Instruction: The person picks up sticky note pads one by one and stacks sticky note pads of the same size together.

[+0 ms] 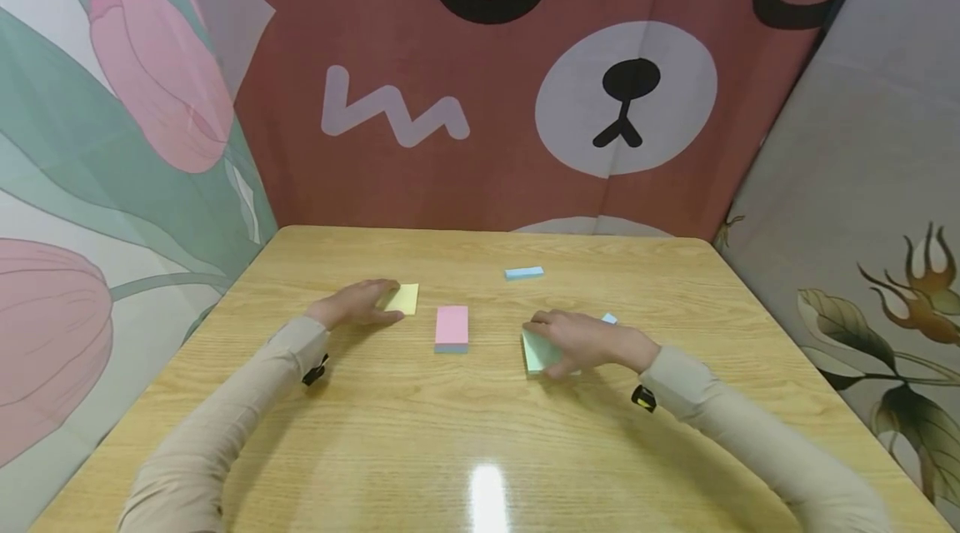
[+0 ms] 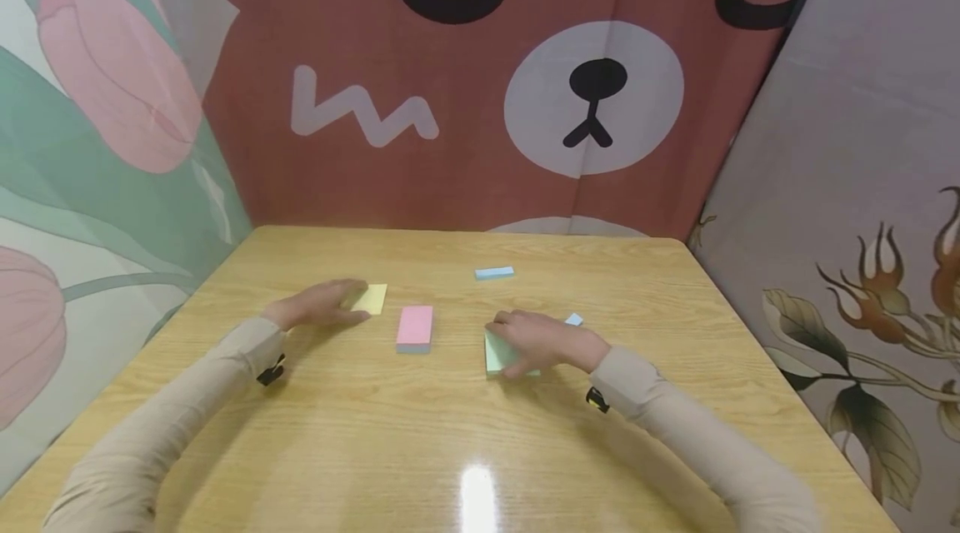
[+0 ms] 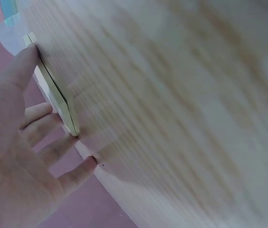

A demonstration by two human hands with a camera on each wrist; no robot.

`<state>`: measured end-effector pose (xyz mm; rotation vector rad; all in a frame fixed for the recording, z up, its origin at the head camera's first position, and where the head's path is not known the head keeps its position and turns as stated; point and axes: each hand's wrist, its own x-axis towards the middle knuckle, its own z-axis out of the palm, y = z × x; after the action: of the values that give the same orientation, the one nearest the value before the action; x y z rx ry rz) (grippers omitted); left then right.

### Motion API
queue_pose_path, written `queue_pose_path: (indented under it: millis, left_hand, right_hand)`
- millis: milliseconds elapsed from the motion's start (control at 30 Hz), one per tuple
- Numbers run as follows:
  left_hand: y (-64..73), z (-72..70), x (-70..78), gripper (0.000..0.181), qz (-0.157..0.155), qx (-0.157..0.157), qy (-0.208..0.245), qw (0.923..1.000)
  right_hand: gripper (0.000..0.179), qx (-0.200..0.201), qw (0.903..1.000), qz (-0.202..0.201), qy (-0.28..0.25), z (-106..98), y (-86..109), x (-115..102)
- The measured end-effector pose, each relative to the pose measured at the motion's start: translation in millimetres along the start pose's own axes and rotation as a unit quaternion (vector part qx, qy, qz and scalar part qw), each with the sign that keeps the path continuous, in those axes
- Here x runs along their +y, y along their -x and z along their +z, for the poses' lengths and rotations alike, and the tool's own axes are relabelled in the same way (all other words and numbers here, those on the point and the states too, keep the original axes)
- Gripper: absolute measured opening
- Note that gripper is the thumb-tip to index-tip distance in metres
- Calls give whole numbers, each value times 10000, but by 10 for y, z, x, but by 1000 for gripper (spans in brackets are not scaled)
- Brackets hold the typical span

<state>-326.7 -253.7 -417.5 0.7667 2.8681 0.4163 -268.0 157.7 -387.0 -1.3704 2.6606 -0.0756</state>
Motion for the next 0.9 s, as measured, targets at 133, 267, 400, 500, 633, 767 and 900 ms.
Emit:
queue_pose_path:
  millis: [133,267,400,500,633,767,900]
  left_hand:
    - [10,-18,18,71,-23,-12,-24,10000]
    - [33,-38,54,70,-41,-12,0,10000]
    - [27,-45,70,69,14,-14,45,10000]
    - [16,-54,69,69,137,29,88,9999]
    - [18,-61,32,73,391,135,91,9991]
    - [24,-68,30,73,403,116,126,9990]
    - [29,-72,79,68,171,16,96,9998]
  right_hand:
    - [74,-23,10000,-35,57,-14,-63,0]
    - [74,-34,10000,-50,51,-19,-133,12]
    - [74,25,10000,-75,53,-19,-194,21]
    - [74,117,9998,-133,106,-29,-237,23]
    - [74,113,9998,-131,55,-46,-296,14]
    - [75,47,9999,-123,-24,-62,-363,0]
    - [75,65,9997,-204,-82,-68,-439,-18]
